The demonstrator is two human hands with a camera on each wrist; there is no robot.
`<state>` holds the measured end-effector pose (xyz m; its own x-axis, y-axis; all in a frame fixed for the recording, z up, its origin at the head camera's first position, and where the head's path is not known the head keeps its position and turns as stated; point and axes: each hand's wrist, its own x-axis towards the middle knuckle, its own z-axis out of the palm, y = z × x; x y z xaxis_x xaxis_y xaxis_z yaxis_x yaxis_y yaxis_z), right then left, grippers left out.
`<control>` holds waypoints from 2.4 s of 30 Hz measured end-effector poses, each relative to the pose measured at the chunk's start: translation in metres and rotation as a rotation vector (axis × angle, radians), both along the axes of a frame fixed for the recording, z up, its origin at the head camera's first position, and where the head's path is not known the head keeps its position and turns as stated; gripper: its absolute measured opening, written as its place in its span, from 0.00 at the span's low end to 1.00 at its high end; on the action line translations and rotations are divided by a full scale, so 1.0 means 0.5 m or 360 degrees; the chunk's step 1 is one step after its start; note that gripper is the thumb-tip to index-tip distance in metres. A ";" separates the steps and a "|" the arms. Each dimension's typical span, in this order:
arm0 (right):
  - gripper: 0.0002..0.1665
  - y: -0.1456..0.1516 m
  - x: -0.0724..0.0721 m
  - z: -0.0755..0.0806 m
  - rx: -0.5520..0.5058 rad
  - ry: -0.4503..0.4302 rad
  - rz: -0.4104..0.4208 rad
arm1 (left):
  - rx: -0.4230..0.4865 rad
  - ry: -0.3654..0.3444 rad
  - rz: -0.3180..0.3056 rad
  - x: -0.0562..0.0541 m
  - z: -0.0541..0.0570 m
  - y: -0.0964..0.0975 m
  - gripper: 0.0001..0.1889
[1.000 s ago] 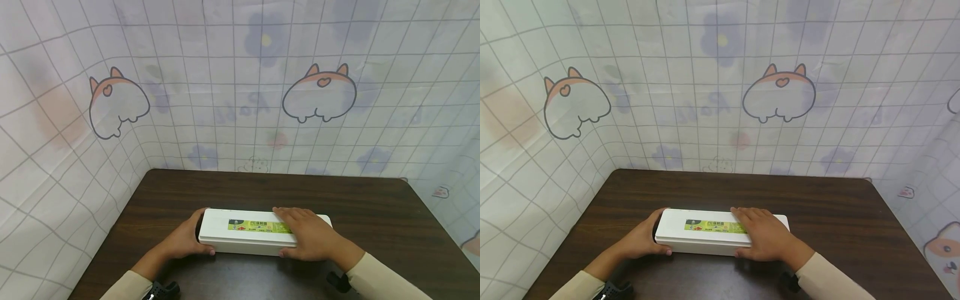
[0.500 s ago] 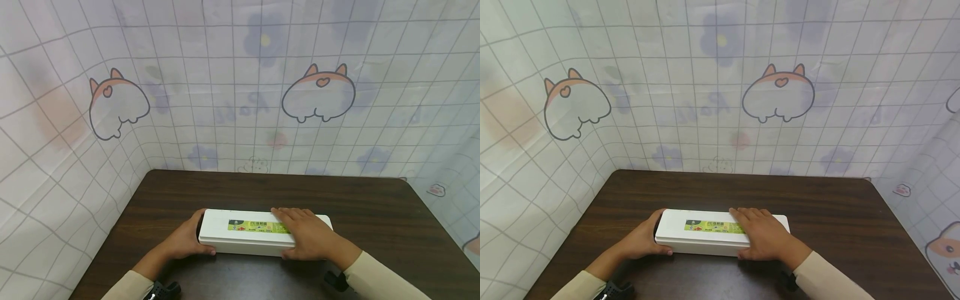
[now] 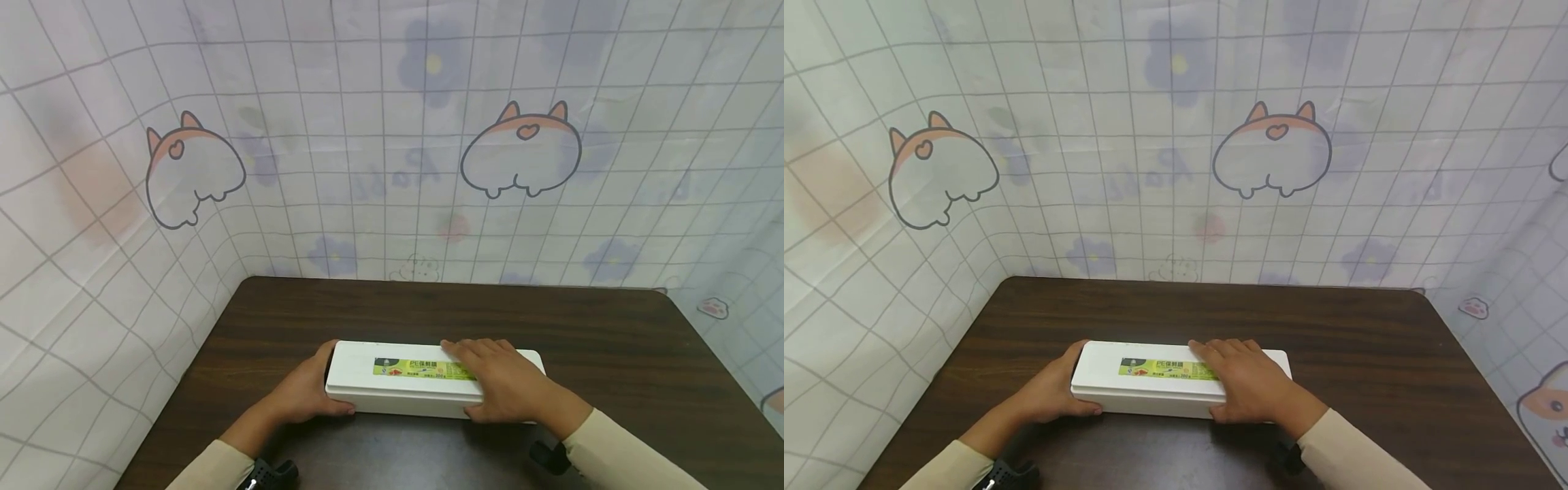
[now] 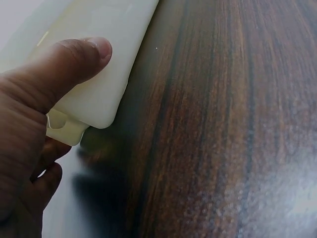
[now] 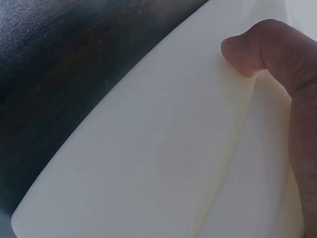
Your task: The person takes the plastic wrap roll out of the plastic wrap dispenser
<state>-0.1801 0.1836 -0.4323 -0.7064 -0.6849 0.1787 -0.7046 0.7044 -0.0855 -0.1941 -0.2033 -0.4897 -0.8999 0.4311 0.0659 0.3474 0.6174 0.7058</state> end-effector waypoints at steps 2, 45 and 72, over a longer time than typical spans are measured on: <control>0.61 0.001 -0.001 0.001 -0.0007 -0.0008 0.0003 | -0.0023 0.0010 -0.0001 0.000 0.001 0.000 0.65; 0.49 0.015 -0.010 0.038 -0.0055 -0.0269 0.0129 | -0.0084 0.0123 -0.0072 -0.007 0.005 0.001 0.64; 0.57 0.012 -0.014 0.027 -0.0062 -0.0145 0.0088 | -0.0074 0.0065 0.0006 0.002 0.002 0.007 0.66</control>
<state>-0.1873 0.1896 -0.4187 -0.6821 -0.7172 0.1427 -0.7305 0.6593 -0.1779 -0.1930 -0.1997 -0.4885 -0.8985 0.4312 0.0825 0.3729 0.6506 0.6616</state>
